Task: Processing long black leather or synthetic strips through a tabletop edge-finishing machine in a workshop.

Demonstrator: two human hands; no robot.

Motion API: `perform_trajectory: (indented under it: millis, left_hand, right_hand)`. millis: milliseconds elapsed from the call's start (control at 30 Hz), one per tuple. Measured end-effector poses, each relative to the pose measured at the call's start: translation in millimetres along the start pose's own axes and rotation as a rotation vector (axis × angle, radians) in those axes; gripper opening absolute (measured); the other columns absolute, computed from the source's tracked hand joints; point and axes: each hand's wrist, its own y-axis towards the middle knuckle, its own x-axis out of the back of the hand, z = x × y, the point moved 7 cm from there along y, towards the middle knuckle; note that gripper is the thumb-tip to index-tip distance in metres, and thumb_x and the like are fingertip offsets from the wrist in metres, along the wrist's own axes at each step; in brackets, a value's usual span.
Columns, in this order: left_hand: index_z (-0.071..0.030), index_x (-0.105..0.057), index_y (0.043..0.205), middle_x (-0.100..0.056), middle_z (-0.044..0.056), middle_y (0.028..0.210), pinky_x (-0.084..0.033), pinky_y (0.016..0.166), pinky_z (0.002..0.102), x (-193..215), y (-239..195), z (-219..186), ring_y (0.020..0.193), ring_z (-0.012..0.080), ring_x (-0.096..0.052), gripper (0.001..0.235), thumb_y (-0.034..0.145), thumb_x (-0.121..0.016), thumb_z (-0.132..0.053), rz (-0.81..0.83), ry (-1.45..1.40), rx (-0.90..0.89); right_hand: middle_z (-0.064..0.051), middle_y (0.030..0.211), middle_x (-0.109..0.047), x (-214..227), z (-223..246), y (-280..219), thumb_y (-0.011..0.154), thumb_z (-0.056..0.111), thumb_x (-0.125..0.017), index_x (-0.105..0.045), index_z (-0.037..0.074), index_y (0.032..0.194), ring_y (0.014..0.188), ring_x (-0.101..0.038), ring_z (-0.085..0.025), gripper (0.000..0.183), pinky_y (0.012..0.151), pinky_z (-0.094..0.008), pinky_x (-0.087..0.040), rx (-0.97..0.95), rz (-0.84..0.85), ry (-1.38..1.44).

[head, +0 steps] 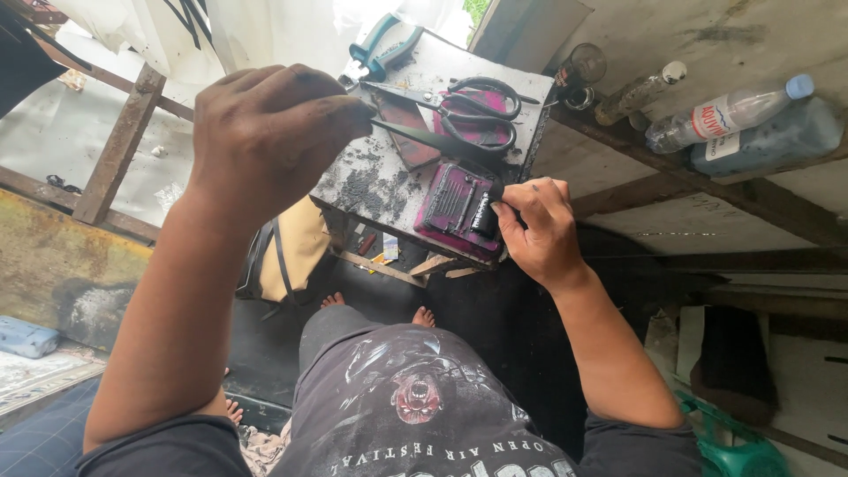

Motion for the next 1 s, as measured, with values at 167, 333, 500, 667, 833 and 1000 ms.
perform_trajectory:
  millis: [167, 333, 500, 667, 833, 1000]
  left_hand:
    - [-0.024, -0.078, 0.108, -0.074, -0.002, 0.100, -0.046, 0.064, 0.034, 1.7, -7.0, 10.5, 0.076, 0.0209, -0.065, 0.015, 0.114, -0.085, -0.012, 0.018, 0.054, -0.014]
    - [-0.018, -0.073, 0.107, -0.076, -0.001, 0.104, -0.046, 0.068, 0.036, -4.2, -22.8, 23.0, 0.076, 0.0216, -0.066, 0.019, 0.110, -0.076, 0.001, 0.113, 0.099, -0.004]
    - [-0.015, -0.072, 0.121, -0.068, 0.004, 0.110, -0.049, 0.055, 0.039, -23.2, -40.4, 36.4, 0.079, 0.0255, -0.064, 0.036, 0.096, -0.066, 0.011, 0.219, 0.071, 0.111]
    - [-0.022, -0.070, 0.101, -0.068, -0.001, 0.098, -0.047, 0.060, 0.034, -29.5, -50.9, 47.3, 0.074, 0.0210, -0.063, 0.015, 0.112, -0.079, -0.014, 0.142, 0.175, 0.051]
    - [-0.028, -0.071, 0.095, -0.069, -0.007, 0.095, -0.046, 0.067, 0.032, -37.0, -60.2, 55.5, 0.073, 0.0168, -0.065, 0.024, 0.112, -0.086, -0.021, 0.143, 0.183, 0.044]
    - [-0.028, -0.071, 0.090, -0.075, -0.009, 0.094, -0.041, 0.092, 0.038, -47.5, -66.1, 54.5, 0.082, 0.0173, -0.066, 0.026, 0.112, -0.081, -0.021, 0.176, 0.199, 0.030]
  right_hand:
    - [-0.008, 0.094, -0.064, -0.8, 0.4, 4.1, 0.095, -0.005, -0.077, -0.064, 0.005, 0.120, 0.086, -0.061, -0.026, 0.030, 0.089, -0.041, -0.044, 0.023, 0.011, -0.004]
    - [-0.008, 0.092, -0.062, -0.8, 6.1, 8.6, 0.093, -0.008, -0.079, -0.065, 0.004, 0.123, 0.082, -0.059, -0.025, 0.035, 0.088, -0.040, -0.045, 0.050, -0.011, -0.012]
    - [-0.006, 0.092, -0.065, -4.3, 9.8, 11.5, 0.093, -0.008, -0.078, -0.065, 0.004, 0.115, 0.082, -0.061, -0.024, 0.029, 0.088, -0.040, -0.046, 0.073, 0.001, -0.018]
    - [-0.007, 0.094, -0.069, -5.8, 12.6, 13.6, 0.092, -0.009, -0.077, -0.065, 0.003, 0.114, 0.082, -0.061, -0.024, 0.027, 0.087, -0.041, -0.047, 0.083, 0.016, -0.011]
    - [-0.007, 0.091, -0.068, -6.1, 13.8, 13.6, 0.090, -0.010, -0.078, -0.067, 0.004, 0.111, 0.081, -0.062, -0.023, 0.028, 0.087, -0.041, -0.048, 0.088, 0.019, -0.022]
    - [-0.003, 0.083, -0.067, -2.7, 17.2, 16.2, 0.089, -0.014, -0.078, -0.070, 0.006, 0.110, 0.078, -0.061, -0.024, 0.029, 0.084, -0.038, -0.045, 0.129, 0.013, -0.032]
